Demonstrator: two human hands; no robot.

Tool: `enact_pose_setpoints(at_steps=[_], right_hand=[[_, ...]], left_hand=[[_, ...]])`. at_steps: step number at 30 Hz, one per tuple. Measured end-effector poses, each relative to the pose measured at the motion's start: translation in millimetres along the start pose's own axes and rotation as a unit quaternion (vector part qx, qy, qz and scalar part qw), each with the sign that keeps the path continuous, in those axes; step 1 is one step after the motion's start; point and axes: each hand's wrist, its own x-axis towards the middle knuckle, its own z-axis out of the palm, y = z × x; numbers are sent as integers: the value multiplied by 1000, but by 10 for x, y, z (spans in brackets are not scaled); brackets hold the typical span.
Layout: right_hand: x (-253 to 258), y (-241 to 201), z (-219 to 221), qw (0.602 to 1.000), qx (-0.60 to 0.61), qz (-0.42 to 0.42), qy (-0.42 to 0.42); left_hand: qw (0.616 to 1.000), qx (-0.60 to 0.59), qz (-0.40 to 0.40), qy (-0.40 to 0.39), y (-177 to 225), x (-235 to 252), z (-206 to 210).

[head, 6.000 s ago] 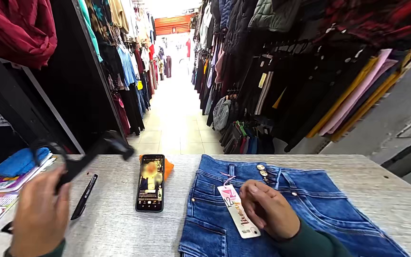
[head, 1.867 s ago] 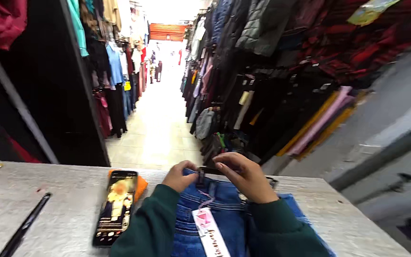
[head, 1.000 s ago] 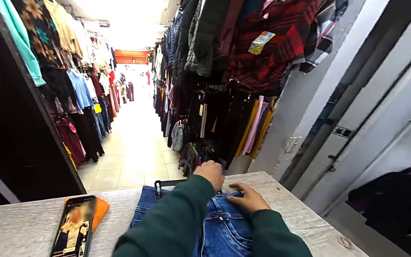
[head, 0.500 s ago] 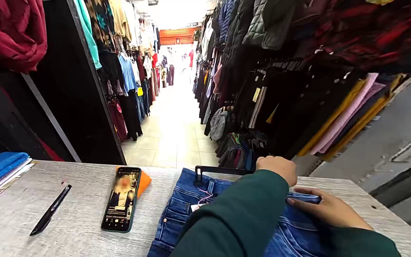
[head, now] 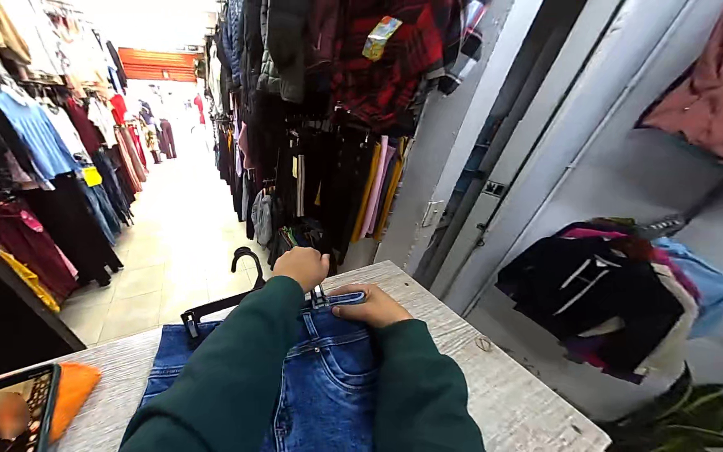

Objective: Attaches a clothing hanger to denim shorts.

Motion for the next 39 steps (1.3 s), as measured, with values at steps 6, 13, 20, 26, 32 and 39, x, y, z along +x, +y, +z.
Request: enact_pose_setpoints(at_steps=[6, 13, 20, 26, 32, 39], right_hand=[[-67, -76, 30, 999, 31, -9, -13], [-22, -135, 59, 1000, -20, -20, -8], [33, -121, 101, 999, -52, -9, 16], [61, -112, 147, 998, -10, -24, 51], [83, -99, 164, 998, -11, -4, 64], [195, 85, 171, 983, -124, 23, 134]], left_hand=[[999, -22, -25, 39, 11, -60, -140], [999, -18, -26, 42, 5, -127, -113], [999, -9, -24, 36, 3, -198, -62], [1000, 0, -13, 8, -15, -237, 105], [1000, -14, 19, -1, -96, -245, 142], [989, -66, 63, 120, -596, -874, -666]])
